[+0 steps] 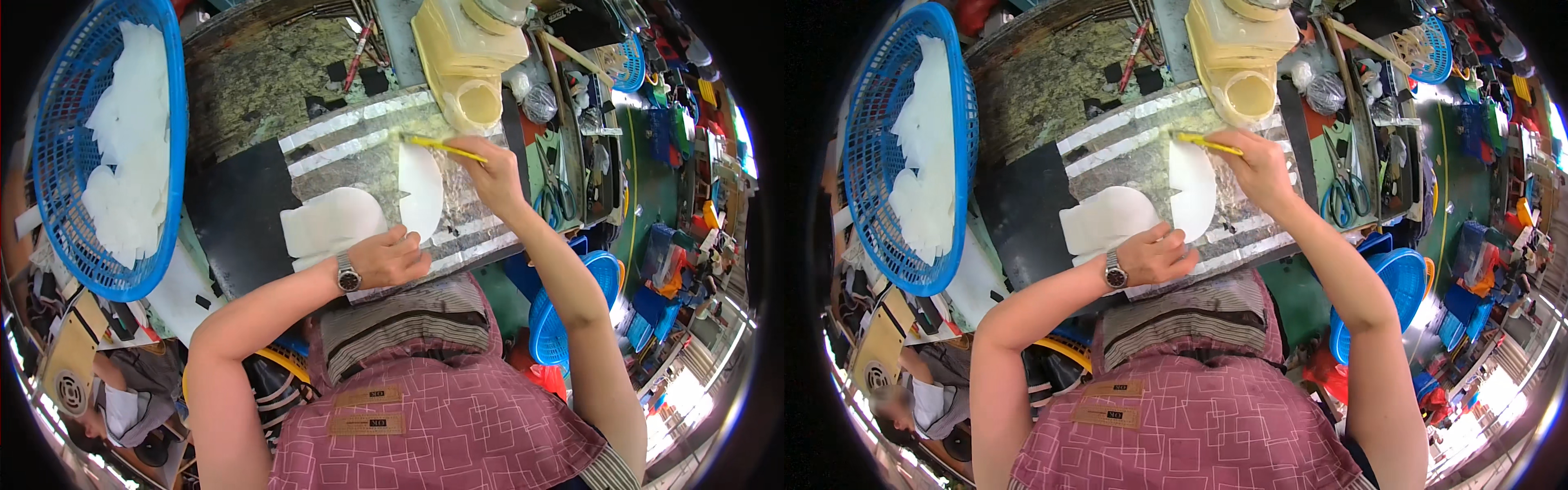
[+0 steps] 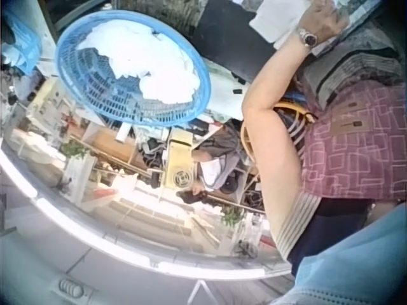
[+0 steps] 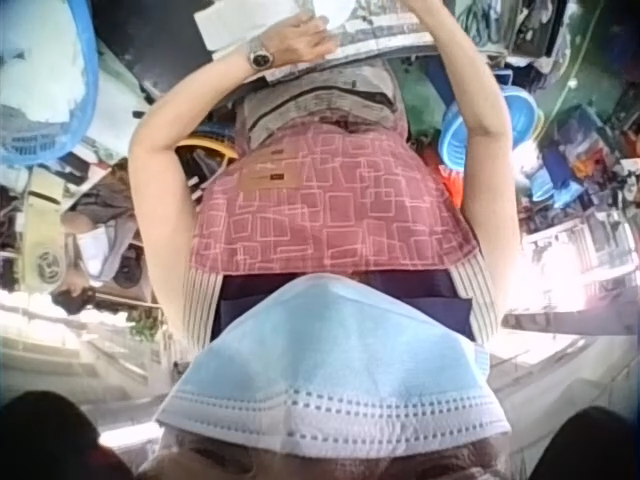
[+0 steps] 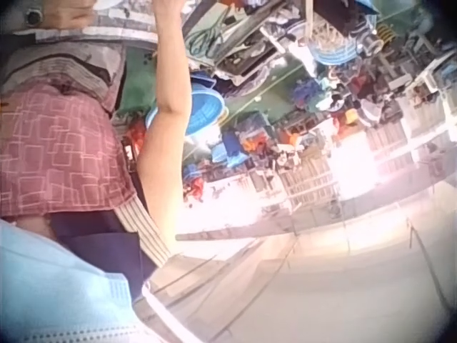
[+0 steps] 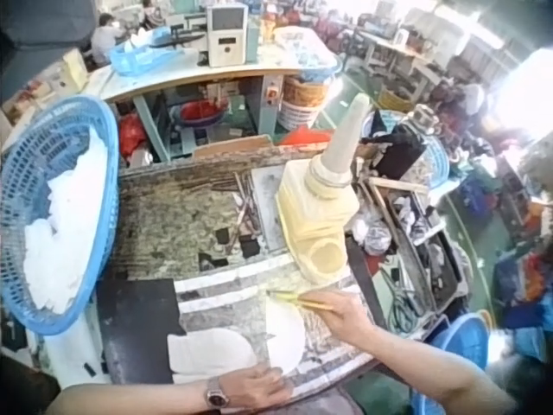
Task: Applying glue to white shoe components using a brush and a glue dispenser in a workshop environment.
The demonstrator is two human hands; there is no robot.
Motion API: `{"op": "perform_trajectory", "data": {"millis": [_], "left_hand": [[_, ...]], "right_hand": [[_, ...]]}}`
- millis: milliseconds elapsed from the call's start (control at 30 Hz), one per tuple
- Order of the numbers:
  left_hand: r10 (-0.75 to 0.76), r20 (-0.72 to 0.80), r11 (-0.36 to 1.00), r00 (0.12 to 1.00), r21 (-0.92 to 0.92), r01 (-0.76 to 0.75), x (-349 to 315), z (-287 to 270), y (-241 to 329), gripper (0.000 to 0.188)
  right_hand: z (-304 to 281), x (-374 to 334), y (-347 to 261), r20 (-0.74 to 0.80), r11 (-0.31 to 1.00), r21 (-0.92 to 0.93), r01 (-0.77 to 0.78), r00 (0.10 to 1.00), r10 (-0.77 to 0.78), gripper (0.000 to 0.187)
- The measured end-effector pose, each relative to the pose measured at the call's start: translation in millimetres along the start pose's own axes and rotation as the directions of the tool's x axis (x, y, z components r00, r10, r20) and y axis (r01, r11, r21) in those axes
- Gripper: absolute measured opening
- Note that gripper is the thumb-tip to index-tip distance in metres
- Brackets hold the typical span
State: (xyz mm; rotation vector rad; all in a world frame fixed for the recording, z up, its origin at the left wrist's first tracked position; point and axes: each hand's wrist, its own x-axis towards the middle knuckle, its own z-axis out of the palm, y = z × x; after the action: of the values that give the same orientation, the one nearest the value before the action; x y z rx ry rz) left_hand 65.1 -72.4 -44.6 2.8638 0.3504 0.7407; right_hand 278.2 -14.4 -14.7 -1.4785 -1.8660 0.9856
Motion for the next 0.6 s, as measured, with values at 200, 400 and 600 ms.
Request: {"op": "perform_trajectory", "data": {"millis": [200,400,600], "left_hand": [[0.030,0.062,0.996,0.998,0.077,-0.034,-6,9,10,0.014],[-0.086,-0.022,0.996,0.996,0.004,0.086,-20,1,4,0.009],[-0.274,-0.342,0.895,0.899,0.252,0.369,-32,-153,-20,0.010]], "right_hand": [[-9,-14,1,0.157,0.998,0.024,-0.059,0.986,0.055,0.016],[-1,-75,-10,0.333,0.997,-0.019,-0.079,0.940,0.081,0.016],[-71,-62,23,-0.227,0.678,0.717,-0.163,0.865,0.448,0.015]]}}
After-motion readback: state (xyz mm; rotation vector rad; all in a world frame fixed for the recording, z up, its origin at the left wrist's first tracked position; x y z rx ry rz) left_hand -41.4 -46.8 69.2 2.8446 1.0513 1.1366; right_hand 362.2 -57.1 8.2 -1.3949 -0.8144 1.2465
